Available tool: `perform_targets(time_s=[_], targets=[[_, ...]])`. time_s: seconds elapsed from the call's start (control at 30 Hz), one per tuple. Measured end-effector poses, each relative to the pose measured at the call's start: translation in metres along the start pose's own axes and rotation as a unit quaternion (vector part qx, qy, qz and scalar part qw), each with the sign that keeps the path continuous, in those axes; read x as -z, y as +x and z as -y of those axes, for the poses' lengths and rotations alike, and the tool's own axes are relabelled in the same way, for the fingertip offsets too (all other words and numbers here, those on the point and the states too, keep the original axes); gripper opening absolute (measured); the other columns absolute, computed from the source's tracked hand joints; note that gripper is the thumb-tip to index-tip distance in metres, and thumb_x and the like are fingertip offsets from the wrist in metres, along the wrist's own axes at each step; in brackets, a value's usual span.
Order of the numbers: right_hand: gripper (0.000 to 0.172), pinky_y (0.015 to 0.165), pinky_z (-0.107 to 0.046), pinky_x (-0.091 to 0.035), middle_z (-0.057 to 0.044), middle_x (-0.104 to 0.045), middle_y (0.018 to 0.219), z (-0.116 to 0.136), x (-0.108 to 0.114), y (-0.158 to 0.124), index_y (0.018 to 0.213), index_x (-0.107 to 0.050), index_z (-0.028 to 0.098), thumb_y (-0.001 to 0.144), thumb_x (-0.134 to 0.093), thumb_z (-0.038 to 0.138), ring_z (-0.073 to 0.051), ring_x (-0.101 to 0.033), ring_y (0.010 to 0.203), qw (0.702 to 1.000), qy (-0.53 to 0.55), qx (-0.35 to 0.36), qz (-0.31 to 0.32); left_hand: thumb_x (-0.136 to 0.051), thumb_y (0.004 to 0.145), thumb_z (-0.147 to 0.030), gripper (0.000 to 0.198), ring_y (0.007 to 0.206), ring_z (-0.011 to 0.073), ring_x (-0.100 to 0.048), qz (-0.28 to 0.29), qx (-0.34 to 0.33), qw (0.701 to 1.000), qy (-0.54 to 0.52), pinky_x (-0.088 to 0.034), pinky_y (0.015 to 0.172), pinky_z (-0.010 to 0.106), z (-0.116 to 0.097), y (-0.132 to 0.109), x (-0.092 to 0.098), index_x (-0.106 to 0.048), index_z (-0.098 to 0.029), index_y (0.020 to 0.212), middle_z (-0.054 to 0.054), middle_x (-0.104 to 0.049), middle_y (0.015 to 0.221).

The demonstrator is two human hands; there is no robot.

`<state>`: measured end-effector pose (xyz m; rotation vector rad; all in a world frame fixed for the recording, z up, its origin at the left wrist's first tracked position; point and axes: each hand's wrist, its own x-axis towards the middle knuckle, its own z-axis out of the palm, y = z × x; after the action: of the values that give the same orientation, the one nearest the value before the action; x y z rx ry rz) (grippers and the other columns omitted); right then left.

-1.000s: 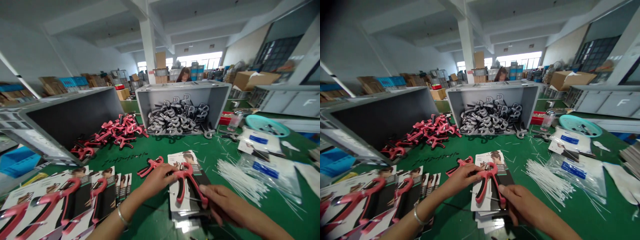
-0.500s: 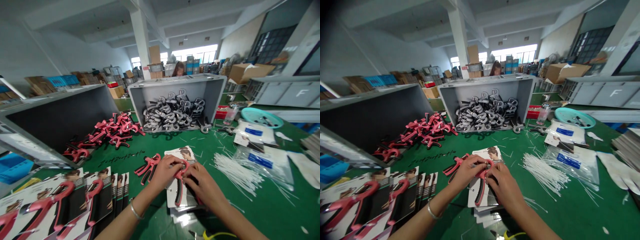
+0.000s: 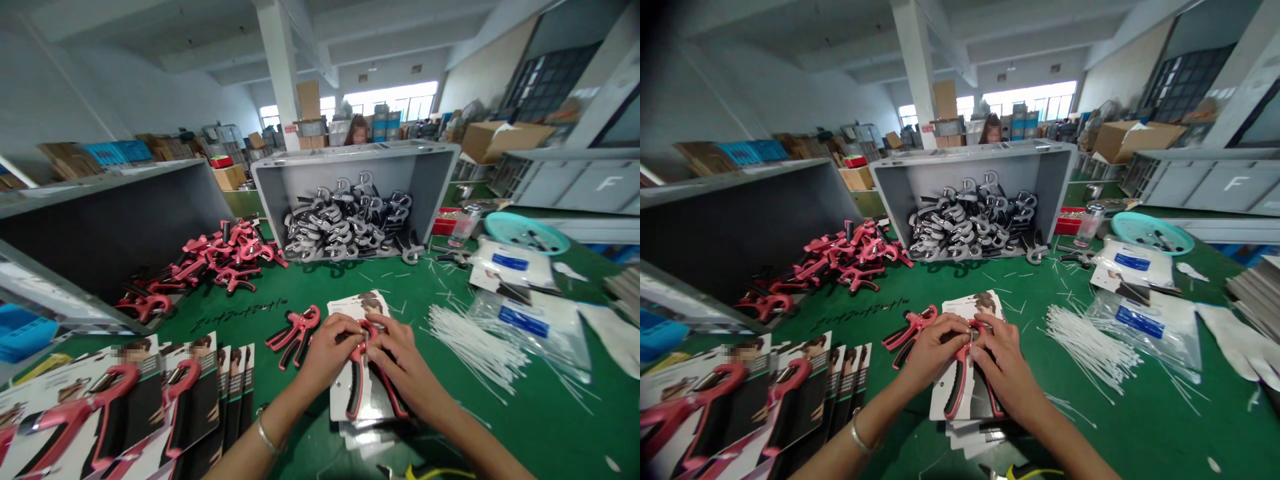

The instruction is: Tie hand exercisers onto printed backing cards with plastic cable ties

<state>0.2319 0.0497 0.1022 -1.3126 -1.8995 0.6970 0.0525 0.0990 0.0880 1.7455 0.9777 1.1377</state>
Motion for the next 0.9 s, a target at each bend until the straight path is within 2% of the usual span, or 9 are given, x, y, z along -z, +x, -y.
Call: perform_targets(time_s=[0.13,0.53,0.73,0.83,0.9], targets=[[0.026,0.111,-0.048,-0.028,-0.003,-0.043,0.148,0.002,0.002,-0.001,0.091,-0.070,0.027,0.099,-0.048,0.037,-0.026,-0.033,0.135,0.999,-0.024,0.005,0.031,-0.068,0.082,-0.012,0.011,0.096,0.0193,-0.062,0.010,0.002,1.000,-0.009,-0.047,0.092,0.033,0.000,-0.001,0.002,-0.076,-0.019,0.085,0.006,-0.067,0.094],[0.027,0.112,-0.048,-0.029,-0.004,-0.044,0.146,0.000,0.000,0.001,0.086,-0.070,0.025,0.098,-0.049,0.037,-0.026,-0.034,0.135,0.999,-0.026,-0.008,0.032,-0.066,0.086,-0.016,0.010,0.098,0.0192,-0.061,0.039,-0.005,0.999,0.016,-0.047,0.092,0.033,-0.001,-0.001,0.006,-0.075,-0.021,0.088,0.005,-0.065,0.096],[0.025,0.110,-0.048,-0.032,-0.003,-0.048,0.144,-0.001,-0.003,0.004,0.084,-0.069,0.025,0.097,-0.052,0.037,-0.026,-0.037,0.133,1.000,-0.013,-0.011,0.016,-0.066,0.087,-0.016,0.012,0.099,0.0194,-0.060,0.056,-0.025,0.997,0.042,-0.045,0.092,0.034,-0.001,-0.001,0.010,-0.075,-0.021,0.090,0.006,-0.065,0.098],[0.027,0.108,-0.048,-0.034,-0.003,-0.053,0.140,-0.001,-0.005,0.007,0.080,-0.067,0.024,0.097,-0.051,0.036,-0.026,-0.041,0.130,1.000,0.002,-0.019,-0.009,-0.064,0.089,-0.018,0.012,0.102,0.0201,-0.059,0.088,-0.047,0.993,0.058,-0.043,0.095,0.036,-0.004,-0.003,0.015,-0.075,-0.021,0.091,0.006,-0.066,0.101],[0.027,0.106,-0.047,-0.036,-0.003,-0.057,0.135,-0.002,-0.007,0.009,0.078,-0.066,0.024,0.097,-0.051,0.037,-0.026,-0.044,0.126,0.999,0.009,-0.019,-0.026,-0.062,0.091,-0.022,0.013,0.102,0.0202,-0.059,0.108,-0.034,0.993,0.037,-0.043,0.096,0.036,-0.006,-0.002,0.018,-0.074,-0.020,0.091,0.006,-0.067,0.101]])
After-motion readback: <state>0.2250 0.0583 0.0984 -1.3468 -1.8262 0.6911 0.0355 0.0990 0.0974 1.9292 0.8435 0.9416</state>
